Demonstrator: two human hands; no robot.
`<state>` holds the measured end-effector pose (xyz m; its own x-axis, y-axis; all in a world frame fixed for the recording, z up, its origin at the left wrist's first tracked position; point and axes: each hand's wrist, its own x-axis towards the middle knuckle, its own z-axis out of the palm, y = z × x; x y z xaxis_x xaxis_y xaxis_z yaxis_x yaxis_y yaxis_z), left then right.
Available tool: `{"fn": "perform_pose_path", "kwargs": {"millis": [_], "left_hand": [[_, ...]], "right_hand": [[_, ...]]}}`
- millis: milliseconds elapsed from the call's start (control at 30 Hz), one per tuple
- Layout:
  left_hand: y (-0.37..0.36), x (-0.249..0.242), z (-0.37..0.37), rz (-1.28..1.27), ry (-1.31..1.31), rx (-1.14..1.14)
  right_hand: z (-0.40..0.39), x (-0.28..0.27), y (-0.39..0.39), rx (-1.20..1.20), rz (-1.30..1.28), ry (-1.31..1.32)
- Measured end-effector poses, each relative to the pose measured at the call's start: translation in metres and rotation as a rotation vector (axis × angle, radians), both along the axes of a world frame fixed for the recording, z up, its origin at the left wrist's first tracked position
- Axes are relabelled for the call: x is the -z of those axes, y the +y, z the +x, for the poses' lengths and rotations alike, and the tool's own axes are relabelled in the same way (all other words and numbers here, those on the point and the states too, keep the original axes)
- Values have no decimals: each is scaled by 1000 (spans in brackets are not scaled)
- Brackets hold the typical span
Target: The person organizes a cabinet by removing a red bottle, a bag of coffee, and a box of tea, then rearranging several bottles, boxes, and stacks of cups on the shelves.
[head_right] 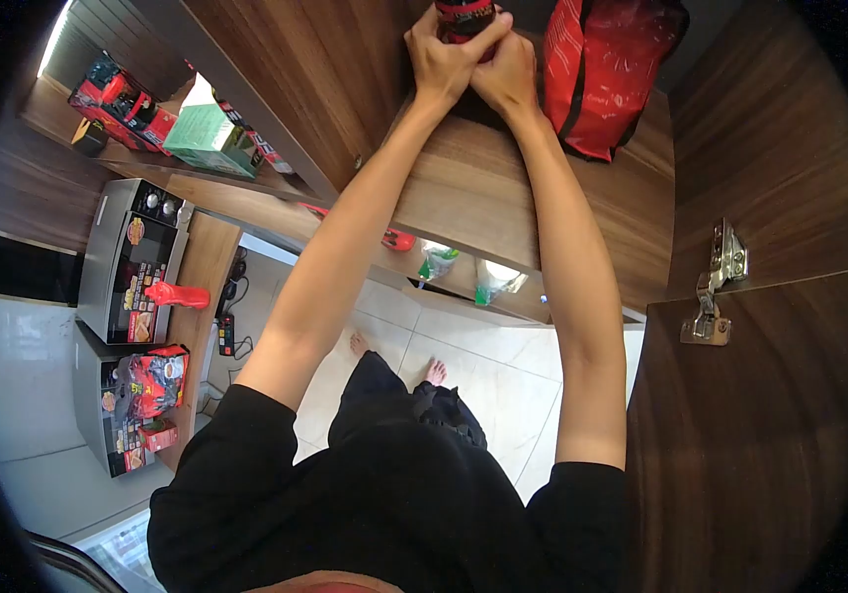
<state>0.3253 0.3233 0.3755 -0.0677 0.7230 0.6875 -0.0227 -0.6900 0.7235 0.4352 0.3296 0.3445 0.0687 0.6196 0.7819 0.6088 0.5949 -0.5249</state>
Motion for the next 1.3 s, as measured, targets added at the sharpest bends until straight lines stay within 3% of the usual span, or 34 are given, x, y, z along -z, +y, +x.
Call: {"fn": "perform_pose_path", "kwargs": {"millis": [33, 67, 167, 200, 400, 1000, 1200, 1300], "left_hand": [[-4, -3, -2, -73, 52, 55], [-6, -3, 4, 57, -81, -29], [-2, 0, 6, 140, -146, 43], [-1, 0, 6, 169, -169, 67], [3, 4, 9, -7, -225, 230], [14, 10, 10, -75, -110, 82], [17, 13, 9, -113, -91, 19], [20, 16, 7, -132, -83, -12]], "right_hand": [[1, 3, 3, 41, -6, -30], [6, 7, 7, -16, 49, -17], [-5, -7, -6, -113, 64, 21], [-14, -15, -11, -52, 247, 59], [-12, -12, -10, 18, 162, 55], [-12, -8, -6, 3, 85, 141], [-8, 2, 10, 97, -56, 75], [-10, -4, 2, 21, -106, 126]]}}
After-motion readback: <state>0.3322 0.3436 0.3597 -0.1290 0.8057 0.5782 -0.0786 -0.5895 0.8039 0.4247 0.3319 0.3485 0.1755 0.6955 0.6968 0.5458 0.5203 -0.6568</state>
